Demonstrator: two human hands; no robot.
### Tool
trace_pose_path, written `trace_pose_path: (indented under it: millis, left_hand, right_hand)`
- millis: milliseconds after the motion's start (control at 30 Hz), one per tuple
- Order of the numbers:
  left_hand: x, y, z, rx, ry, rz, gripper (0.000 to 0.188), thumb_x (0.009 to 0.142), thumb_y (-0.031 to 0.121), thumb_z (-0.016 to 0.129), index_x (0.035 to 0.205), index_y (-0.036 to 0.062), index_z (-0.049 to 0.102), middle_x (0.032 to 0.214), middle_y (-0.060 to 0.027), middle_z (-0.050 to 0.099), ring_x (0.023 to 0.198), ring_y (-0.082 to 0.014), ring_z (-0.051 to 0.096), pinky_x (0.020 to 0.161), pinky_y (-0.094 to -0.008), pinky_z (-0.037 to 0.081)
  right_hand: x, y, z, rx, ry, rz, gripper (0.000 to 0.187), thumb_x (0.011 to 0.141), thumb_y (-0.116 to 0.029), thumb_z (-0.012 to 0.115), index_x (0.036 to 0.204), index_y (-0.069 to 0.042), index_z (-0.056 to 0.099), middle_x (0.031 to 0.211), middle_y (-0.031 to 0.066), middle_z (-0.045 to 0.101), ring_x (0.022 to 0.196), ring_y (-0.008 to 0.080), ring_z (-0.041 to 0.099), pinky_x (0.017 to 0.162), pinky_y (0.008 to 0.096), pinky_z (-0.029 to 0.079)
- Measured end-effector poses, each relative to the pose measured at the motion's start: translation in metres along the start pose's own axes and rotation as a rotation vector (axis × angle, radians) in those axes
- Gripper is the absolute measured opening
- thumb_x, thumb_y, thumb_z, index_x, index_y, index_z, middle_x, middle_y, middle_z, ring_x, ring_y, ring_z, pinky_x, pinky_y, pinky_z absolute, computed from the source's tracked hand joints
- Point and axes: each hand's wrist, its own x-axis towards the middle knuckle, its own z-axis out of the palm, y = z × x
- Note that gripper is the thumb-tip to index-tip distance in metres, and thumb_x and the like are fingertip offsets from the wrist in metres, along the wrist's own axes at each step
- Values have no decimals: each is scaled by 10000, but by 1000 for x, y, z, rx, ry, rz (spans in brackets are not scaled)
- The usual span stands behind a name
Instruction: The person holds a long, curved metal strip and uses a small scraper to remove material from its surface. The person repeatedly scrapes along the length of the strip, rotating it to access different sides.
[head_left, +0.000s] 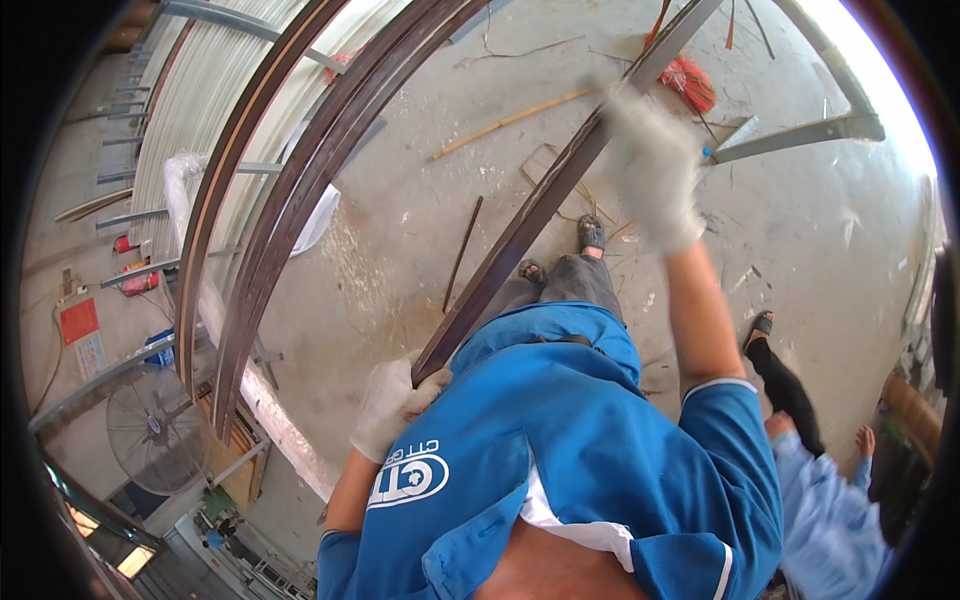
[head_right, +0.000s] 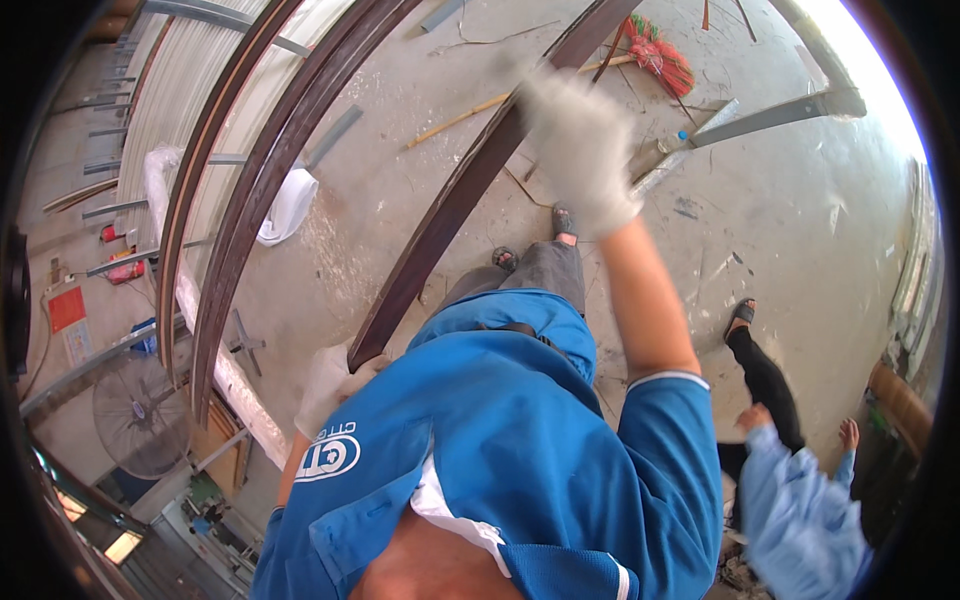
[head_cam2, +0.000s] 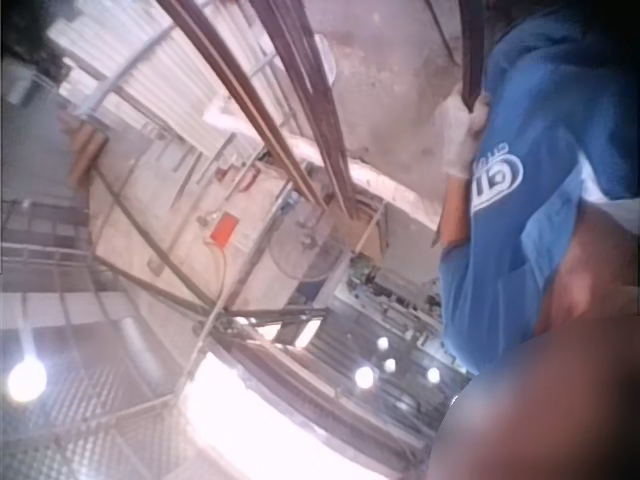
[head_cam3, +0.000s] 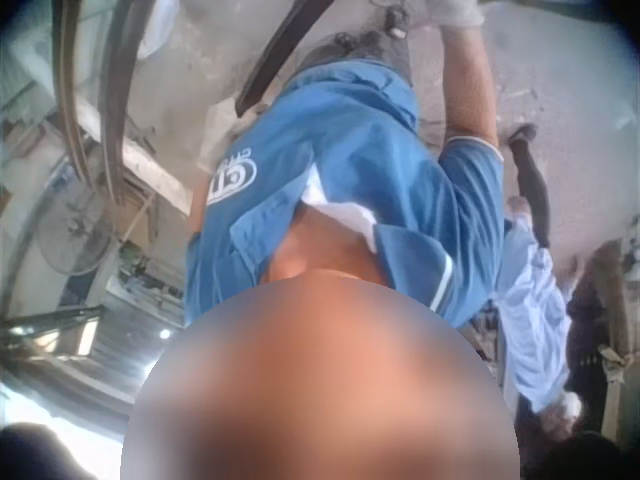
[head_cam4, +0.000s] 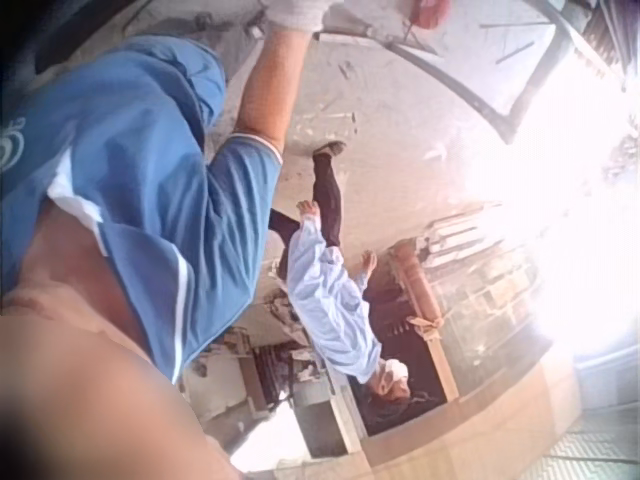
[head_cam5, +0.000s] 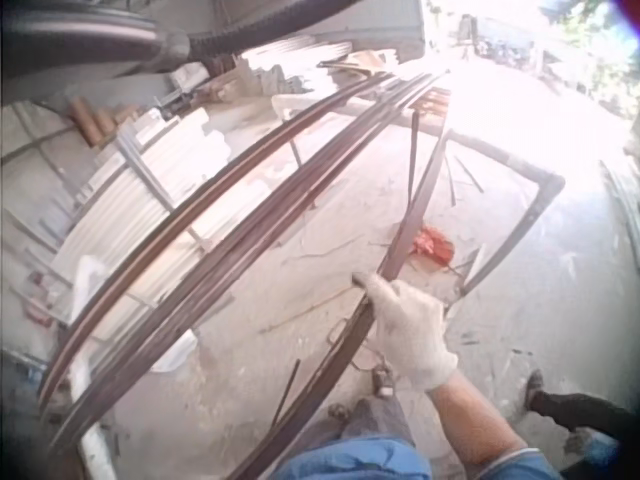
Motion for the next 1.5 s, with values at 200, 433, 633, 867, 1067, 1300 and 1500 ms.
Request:
trace_pose_path:
  millis: [200, 433, 633, 867, 1067, 1300, 1500]
  left_hand:
    - [18, -16, 0, 10, 39, -65, 298, 857, 281, 701, 875, -17, 682, 629, -76, 621, 588, -144, 587, 570, -342, 462]
    - [31, -11, 5, 80, 75, 177, 282, 875, 273, 693, 906, -7, 676, 627, -94, 630, 569, -166, 605, 554, -343, 472]
    - [26, -3, 13, 233, 181, 139, 304, 919, 284, 658, 1061, 18, 697, 871, -184, 724, 838, -350, 709, 775, -445, 518]
    - [27, -9, 16, 445, 280, 95, 331, 927, 223, 608, 1208, 47, 618, 1103, -192, 695, 1022, -382, 668, 889, -485, 505]
    - [30, -17, 16, 634, 451, 156, 405, 878, 174, 623, 1262, 70, 552, 1116, -184, 663, 1019, -387, 652, 851, -503, 513]
    - [32, -21, 13, 710, 616, 265, 462, 822, 130, 636, 1266, 67, 527, 1004, -178, 621, 961, -403, 628, 828, -514, 507]
    - [35, -26, 16, 702, 568, 168, 570, 813, 116, 713, 1347, 69, 520, 1116, -184, 627, 1054, -413, 617, 893, -509, 497]
  right_hand:
    - [-15, -1, -23, 237, 93, -2, 483, 834, -7, 588, 1275, -175, 688, 1121, 81, 747, 789, 231, 708, 647, 299, 563]
    - [-37, -79, -24, -78, -405, -172, 416, 767, -71, 629, 1156, -209, 674, 759, 61, 582, 709, 229, 642, 543, 391, 508]
    - [-17, 105, -29, 658, 229, 792, 209, 1035, -123, 556, 1183, -12, 653, 925, 40, 694, 781, 143, 621, 654, 290, 504]
    - [-62, 23, -21, 981, 45, 942, 206, 1033, -185, 607, 1131, -15, 667, 901, -21, 654, 715, 23, 504, 617, 198, 393]
    - [-53, -31, -17, 1172, -142, 1085, 225, 993, -195, 678, 1120, -12, 715, 881, -16, 691, 613, -14, 437, 527, 172, 329]
    - [-33, -46, -12, 1236, -144, 1081, 227, 949, -120, 713, 1108, 41, 724, 933, 42, 731, 854, 87, 656, 777, 240, 515]
    - [-25, -47, -7, 1205, -126, 1075, 165, 949, -140, 717, 1045, -7, 737, 829, -7, 714, 576, -9, 459, 496, 175, 331]
